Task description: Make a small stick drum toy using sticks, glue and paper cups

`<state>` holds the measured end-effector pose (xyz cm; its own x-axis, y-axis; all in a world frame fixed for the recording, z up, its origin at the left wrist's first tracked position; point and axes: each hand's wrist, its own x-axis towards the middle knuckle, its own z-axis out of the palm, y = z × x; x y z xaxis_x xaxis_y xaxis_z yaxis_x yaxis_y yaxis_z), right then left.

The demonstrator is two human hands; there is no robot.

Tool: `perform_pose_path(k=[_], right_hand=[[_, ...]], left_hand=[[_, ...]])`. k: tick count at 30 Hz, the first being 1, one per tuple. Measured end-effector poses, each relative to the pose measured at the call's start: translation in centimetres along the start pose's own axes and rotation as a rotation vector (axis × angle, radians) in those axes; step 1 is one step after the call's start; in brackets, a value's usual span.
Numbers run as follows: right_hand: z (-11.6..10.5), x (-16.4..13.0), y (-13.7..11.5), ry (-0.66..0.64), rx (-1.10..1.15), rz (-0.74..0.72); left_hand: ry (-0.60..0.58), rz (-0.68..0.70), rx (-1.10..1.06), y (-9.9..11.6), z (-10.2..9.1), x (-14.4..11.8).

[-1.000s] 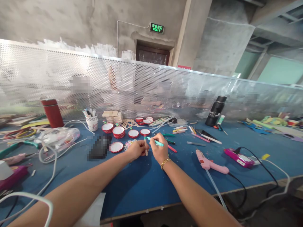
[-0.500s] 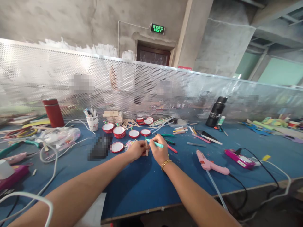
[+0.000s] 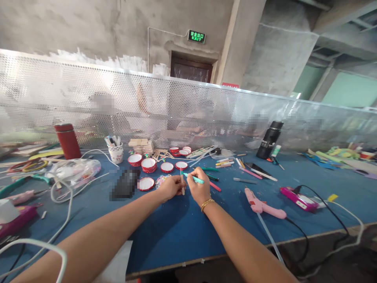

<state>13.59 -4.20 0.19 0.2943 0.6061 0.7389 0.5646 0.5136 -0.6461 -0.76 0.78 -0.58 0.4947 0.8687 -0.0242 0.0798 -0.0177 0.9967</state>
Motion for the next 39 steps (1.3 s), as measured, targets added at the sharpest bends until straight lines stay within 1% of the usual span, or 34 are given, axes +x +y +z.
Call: perform_pose_path(k=[3, 7, 10, 19, 24, 28, 32, 37, 39], right_hand=[[-0.23, -0.03, -0.22, 0.002, 0.022, -0.013], [-0.2, -0.23, -0.46, -0.044, 0.072, -0.05], [0.01, -0.28, -0.39, -0.058, 0.071, -0.045], [-0.01, -0.01, -0.14, -0.033, 0.021, -0.013], [-0.18, 0.0, -0.19, -0.026, 0.058, 0.009], [-0.08, -0.08, -0.28, -0.04, 0.08, 0.006], [0.05, -0.02, -0.19, -0.04, 0.074, -0.01], [-0.07, 0.12, 0.02, -0.001, 0.046, 0.011], [-0.14, 0.09, 0.01, -0.007, 0.059, 0.021]], left_hand=[[0.017, -0.002, 0.031, 0.03, 0.01, -0.04], [0.04, -0.007, 0.045, 0.31, 0.22, -0.25], [0.042, -0.005, 0.037, 0.52, 0.37, -0.4], [0.03, -0.011, 0.01, 0.26, 0.17, -0.16], [0.005, -0.008, 0.014, 0.05, -0.03, 0.09], [0.014, -0.022, 0.008, 0.21, -0.02, -0.07], [0.007, -0.005, -0.003, 0.43, 0.1, -0.28], [0.006, -0.011, 0.004, 0.59, 0.22, -0.26], [0.02, -0.018, 0.013, 0.55, 0.26, -0.22]])
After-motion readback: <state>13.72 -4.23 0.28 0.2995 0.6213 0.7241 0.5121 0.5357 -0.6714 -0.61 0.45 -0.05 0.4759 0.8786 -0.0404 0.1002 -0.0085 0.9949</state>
